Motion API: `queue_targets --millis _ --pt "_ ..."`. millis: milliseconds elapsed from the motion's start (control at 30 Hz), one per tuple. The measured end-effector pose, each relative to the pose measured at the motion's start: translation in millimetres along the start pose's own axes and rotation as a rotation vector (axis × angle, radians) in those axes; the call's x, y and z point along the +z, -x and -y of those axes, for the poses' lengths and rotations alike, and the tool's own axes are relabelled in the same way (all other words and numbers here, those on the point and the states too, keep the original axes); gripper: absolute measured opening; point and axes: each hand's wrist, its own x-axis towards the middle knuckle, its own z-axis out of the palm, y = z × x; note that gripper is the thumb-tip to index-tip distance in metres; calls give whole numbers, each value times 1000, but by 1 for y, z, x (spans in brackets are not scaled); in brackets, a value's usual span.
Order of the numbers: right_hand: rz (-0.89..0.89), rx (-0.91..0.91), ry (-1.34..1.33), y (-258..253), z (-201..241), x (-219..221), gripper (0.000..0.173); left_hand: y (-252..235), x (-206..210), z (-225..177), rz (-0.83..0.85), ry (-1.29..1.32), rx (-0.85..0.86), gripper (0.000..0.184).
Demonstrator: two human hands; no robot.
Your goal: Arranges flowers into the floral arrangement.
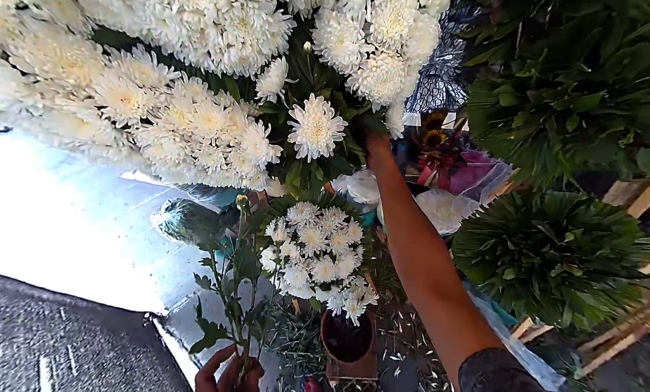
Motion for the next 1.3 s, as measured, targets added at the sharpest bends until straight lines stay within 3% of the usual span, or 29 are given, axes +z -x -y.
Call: queue_targets --millis 100,200,300,367,467,533,633,733,833,900,1000,1100,1200,1300 --pt "76 108 -20 17 14 -22 46 -3 11 -10 -28 -33 -55 66" --pt "-59 34 225 92 16 -52 62 0 12 -6 -83 -111 -54 58" --pt "-29 -34 177 196 4 -58 40 2 15 2 -96 -117 -61 51" --pt "182 93 139 262 -2 -43 27 4 19 5 -93 -78 -57 50" --pt "599 404 165 321 0 -12 38 6 24 7 -61 -53 -66 52" --pt "584 471 61 333 -1 4 29 6 26 8 -33 -70 -56 52" --pt "588 429 -16 334 9 9 18 -1 28 4 -41 77 -84 54" --pt "574 173 -86 351 15 6 16 -14 24 5 -124 241 -132 54" --pt "333 -127 -277 352 37 4 20 -35 11 16 -258 144 -133 59" --pt "271 -227 -321 332 59 2 18 -46 7 15 -293 98 -120 68" --pt "310 -57 -362 314 72 11 12 -57 23 -7 -251 60 -49 56" --pt "375 179 -363 323 67 25 14 -64 37 -21 -38 3 78 38" --pt "456 285 -341 336 58 35 16 -71 46 -28 126 233 141 46" --pt "522 335 -305 342 50 39 12 -74 49 -38 154 333 192 51"
